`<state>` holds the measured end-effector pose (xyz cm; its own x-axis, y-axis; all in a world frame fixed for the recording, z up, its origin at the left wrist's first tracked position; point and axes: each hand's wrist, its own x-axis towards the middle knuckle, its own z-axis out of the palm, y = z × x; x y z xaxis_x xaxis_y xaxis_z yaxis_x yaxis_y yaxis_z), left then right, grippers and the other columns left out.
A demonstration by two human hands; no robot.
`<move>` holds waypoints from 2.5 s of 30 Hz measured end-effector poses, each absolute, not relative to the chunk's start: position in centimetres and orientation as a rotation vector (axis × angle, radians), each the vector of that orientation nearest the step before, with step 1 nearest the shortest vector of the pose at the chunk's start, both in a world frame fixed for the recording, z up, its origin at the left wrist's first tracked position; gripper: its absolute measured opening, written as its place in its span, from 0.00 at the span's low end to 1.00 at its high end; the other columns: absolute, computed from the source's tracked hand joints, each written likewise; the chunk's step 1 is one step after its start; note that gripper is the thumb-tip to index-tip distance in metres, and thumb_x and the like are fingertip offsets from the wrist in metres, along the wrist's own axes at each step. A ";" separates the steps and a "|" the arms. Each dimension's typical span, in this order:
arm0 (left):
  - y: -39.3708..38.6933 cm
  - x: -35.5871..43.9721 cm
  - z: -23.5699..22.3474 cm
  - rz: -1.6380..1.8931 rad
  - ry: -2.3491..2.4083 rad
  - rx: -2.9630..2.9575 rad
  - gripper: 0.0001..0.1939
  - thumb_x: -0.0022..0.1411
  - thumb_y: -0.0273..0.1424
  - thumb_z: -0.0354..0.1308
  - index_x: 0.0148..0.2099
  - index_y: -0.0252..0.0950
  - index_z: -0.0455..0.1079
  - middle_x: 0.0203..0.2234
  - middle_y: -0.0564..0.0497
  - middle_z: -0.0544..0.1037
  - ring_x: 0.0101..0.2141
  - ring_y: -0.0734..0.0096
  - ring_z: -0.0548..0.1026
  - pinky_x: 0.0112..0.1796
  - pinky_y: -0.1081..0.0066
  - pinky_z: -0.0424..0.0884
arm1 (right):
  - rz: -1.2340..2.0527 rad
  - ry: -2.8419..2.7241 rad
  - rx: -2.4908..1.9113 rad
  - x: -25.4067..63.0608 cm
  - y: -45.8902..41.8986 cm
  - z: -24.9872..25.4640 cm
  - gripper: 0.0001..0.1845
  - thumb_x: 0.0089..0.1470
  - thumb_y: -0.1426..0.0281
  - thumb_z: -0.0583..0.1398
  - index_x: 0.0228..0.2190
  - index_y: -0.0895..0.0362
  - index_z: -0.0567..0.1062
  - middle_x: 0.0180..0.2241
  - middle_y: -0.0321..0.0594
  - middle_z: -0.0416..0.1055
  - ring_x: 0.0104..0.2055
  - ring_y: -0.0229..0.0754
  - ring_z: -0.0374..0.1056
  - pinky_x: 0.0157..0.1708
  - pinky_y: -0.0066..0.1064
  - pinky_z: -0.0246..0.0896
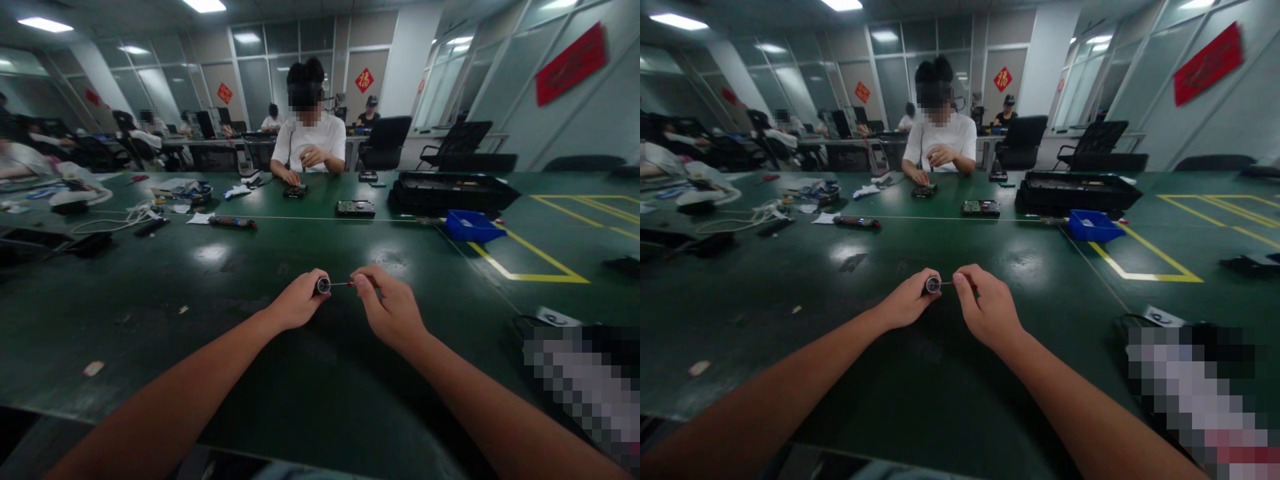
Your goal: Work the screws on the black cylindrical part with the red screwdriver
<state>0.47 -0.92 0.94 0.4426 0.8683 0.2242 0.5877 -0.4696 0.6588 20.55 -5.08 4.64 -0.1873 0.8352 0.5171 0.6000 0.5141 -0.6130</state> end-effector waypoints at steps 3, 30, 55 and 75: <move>-1.0 0.5 1.0 0.766 1.220 2.185 0.05 0.65 0.30 0.56 0.44 0.38 0.65 0.35 0.52 0.73 0.37 0.66 0.71 0.39 0.66 0.66 | 0.546 -1.673 -1.147 20.3 -4.7 4.2 0.11 0.63 0.62 0.55 0.42 0.53 0.71 0.33 0.41 0.76 0.35 0.45 0.74 0.38 0.38 0.66; -0.8 0.4 0.5 0.820 1.256 2.177 0.07 0.65 0.30 0.57 0.46 0.39 0.65 0.37 0.52 0.73 0.39 0.65 0.71 0.39 0.66 0.66 | 0.485 -1.627 -1.236 20.6 -4.0 4.2 0.14 0.61 0.58 0.57 0.34 0.55 0.74 0.28 0.39 0.76 0.29 0.41 0.73 0.31 0.33 0.65; -0.7 0.3 0.3 0.797 1.235 2.206 0.06 0.64 0.29 0.57 0.45 0.39 0.65 0.36 0.52 0.73 0.38 0.66 0.71 0.39 0.66 0.65 | 0.203 -1.994 -1.114 20.4 -5.3 4.6 0.12 0.64 0.68 0.52 0.43 0.56 0.73 0.32 0.42 0.75 0.33 0.43 0.72 0.35 0.35 0.63; -0.2 0.4 0.9 0.703 1.369 2.359 0.07 0.65 0.29 0.56 0.46 0.38 0.65 0.37 0.49 0.74 0.40 0.61 0.71 0.48 0.56 0.66 | 0.932 -1.089 -1.141 21.1 -1.6 2.2 0.14 0.58 0.57 0.59 0.34 0.56 0.72 0.29 0.38 0.71 0.29 0.39 0.68 0.32 0.35 0.68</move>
<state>0.36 -0.23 0.92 0.4188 0.8724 0.2522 0.7132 -0.4878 0.5034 21.07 -1.62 2.19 0.2301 0.9572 0.1757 -0.0258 0.1865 -0.9821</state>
